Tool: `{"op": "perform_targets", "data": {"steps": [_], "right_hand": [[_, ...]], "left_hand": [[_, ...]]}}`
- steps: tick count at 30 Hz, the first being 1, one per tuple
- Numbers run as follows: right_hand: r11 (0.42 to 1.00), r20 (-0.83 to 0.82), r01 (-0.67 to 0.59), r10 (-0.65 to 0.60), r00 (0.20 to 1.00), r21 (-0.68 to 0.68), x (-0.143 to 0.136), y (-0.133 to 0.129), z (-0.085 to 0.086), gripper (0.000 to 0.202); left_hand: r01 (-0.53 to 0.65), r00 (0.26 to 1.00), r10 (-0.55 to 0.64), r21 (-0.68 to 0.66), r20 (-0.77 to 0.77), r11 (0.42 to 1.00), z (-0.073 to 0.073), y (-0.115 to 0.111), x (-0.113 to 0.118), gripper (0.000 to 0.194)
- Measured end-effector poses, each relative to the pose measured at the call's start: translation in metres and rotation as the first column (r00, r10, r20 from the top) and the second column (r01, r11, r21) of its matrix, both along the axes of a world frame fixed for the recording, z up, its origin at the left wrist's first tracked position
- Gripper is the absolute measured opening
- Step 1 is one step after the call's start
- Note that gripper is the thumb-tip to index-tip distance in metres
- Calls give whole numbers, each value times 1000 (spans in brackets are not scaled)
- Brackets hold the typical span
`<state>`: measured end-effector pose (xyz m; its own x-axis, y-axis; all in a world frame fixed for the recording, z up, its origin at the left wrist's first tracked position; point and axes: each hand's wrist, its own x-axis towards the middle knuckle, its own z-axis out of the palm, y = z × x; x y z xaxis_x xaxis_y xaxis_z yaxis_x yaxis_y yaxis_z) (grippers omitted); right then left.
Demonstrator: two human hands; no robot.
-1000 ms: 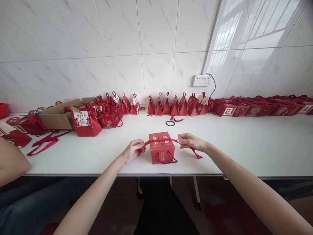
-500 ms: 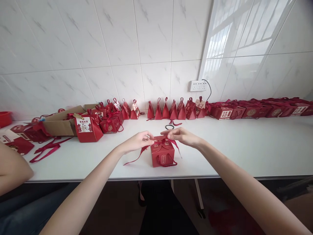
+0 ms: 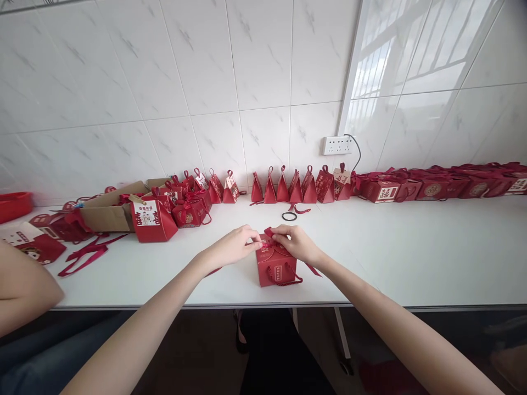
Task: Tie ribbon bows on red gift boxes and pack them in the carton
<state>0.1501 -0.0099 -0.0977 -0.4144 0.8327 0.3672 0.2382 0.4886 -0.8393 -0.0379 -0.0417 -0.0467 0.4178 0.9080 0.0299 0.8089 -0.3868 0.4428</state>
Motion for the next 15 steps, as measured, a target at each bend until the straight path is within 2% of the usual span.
{"op": "perform_targets", "data": {"steps": [3,6,9,11,15], "right_hand": [[997,-65,44,-48,997,-57,-3,0,-4,9],[982,-111,106,-124,986,-154,-6,2,-6,25],[984,-64,113,-122,990,-136,-8,3,-3,10],[989,-47,97,-103,994,-112,-8,4,-2,7],[991,-36,80,-84,996,-106,-8,5,-2,15]], "left_hand": [[-10,998,11,11,-54,1000,7,-1,1,32],[28,994,-31,-24,-108,999,17,0,3,30],[118,976,-122,-28,-183,993,25,3,6,27],[174,957,-157,48,-243,984,29,8,9,28],[233,930,-153,216,-334,948,30,22,16,30]]}}
